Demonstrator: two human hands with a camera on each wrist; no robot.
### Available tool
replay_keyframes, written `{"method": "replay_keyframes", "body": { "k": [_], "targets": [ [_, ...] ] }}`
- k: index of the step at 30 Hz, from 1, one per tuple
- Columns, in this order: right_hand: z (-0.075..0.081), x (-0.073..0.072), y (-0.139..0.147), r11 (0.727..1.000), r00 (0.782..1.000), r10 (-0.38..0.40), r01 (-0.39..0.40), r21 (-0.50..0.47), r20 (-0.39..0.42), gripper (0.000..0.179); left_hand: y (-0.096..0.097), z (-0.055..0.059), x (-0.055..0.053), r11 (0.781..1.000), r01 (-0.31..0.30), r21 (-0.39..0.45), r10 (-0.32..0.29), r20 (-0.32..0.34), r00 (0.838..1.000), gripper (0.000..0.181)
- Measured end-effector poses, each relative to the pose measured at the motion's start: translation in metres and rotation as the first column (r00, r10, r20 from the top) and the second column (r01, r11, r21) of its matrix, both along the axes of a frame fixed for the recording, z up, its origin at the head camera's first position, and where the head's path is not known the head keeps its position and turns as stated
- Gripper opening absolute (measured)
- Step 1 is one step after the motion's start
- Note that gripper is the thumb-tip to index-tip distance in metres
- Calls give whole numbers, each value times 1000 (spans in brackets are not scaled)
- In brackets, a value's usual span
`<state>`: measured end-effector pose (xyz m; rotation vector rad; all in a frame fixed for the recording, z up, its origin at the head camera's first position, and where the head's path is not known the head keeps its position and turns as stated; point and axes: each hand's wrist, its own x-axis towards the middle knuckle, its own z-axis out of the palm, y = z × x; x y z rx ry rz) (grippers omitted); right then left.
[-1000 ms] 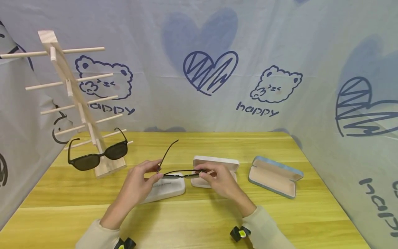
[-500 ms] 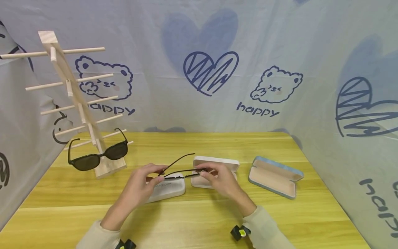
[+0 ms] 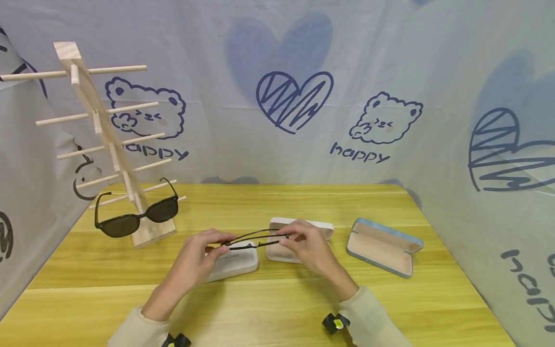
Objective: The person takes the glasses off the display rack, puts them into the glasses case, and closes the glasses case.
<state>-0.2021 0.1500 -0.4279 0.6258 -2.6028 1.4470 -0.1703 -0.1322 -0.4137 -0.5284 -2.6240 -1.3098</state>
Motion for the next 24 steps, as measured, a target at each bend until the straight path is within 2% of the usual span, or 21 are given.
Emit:
{"method": "replay_keyframes", "body": {
  "k": [6, 16, 24],
  "targets": [
    [-2, 0, 1, 1000, 999, -14, 15, 2, -32, 15, 3, 1, 0, 1000, 2, -19, -2, -12, 1000, 25],
    [0, 2, 10, 1000, 1000, -5, 4, 25, 30, 17, 8, 1, -3, 1000, 15, -20, -15, 10, 1000, 25],
    [0, 1, 22, 1000, 999, 5, -4, -25, 50, 16, 15, -5, -11, 996, 54, 74, -58, 57, 997, 24]
  ]
}}
